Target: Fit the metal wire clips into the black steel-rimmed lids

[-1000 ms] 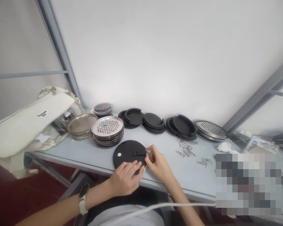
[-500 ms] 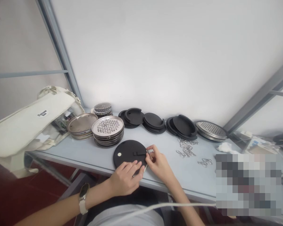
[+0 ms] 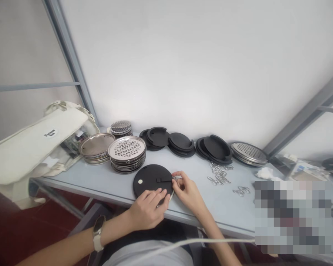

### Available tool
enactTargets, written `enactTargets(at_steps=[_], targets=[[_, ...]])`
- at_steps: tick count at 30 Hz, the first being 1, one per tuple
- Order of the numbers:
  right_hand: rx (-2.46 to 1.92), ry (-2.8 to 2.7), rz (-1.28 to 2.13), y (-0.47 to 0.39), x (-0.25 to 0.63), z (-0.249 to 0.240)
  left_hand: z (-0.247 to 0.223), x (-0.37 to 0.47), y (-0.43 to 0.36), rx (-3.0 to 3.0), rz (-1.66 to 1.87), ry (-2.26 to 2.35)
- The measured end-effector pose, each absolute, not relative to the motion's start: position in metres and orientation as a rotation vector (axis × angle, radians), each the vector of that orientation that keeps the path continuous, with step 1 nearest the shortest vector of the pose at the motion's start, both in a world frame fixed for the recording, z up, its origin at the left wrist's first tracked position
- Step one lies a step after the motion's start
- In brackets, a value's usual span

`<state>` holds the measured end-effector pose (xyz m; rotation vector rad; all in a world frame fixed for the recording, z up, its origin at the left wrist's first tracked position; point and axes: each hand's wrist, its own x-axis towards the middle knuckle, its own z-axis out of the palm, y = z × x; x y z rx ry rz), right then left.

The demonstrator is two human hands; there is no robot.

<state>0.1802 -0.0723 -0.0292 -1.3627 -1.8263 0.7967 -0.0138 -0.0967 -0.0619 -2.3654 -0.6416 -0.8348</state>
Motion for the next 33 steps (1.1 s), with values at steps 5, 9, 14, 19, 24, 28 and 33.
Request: enactTargets(at_steps=[5, 9, 14, 19, 24, 28, 33], targets=[[-1.341, -1.819, 0.738, -0.0731, 0.1797, -0.0312, -0.0621, -0.0139, -0.0965, -2.351, -0.796, -0.649], [-1.320, -1.833, 0.730, -0.0719, 0.1798, -0.0319, -0.0605, -0.0139, -0.0964, -2.355, -0.817, -0.647], [-1.318, -1.858, 0.716, -0.0724, 0.1796, -0.0306, -0.0600, -0.0139, -0.0967, -2.356, -0.826, -0.652], [-1.343, -1.911, 0.670, -0.0746, 0.1778, -0.0266, -0.0612, -0.0141, -0.0968, -2.369, -0.824, -0.649], [-1.375, -1.924, 0.643, -0.0741, 0.1790, -0.0267, -0.0609, -0.0142, -0.0967, -2.362, -0.837, -0.644], [-1.393, -1.921, 0.632, -0.0737, 0.1799, -0.0273, -0.0621, -0.0139, -0.0965, -2.354, -0.828, -0.649], [-1.391, -1.918, 0.610, -0.0744, 0.1790, -0.0263, -0.0632, -0.0140, -0.0966, -2.356, -0.800, -0.654]])
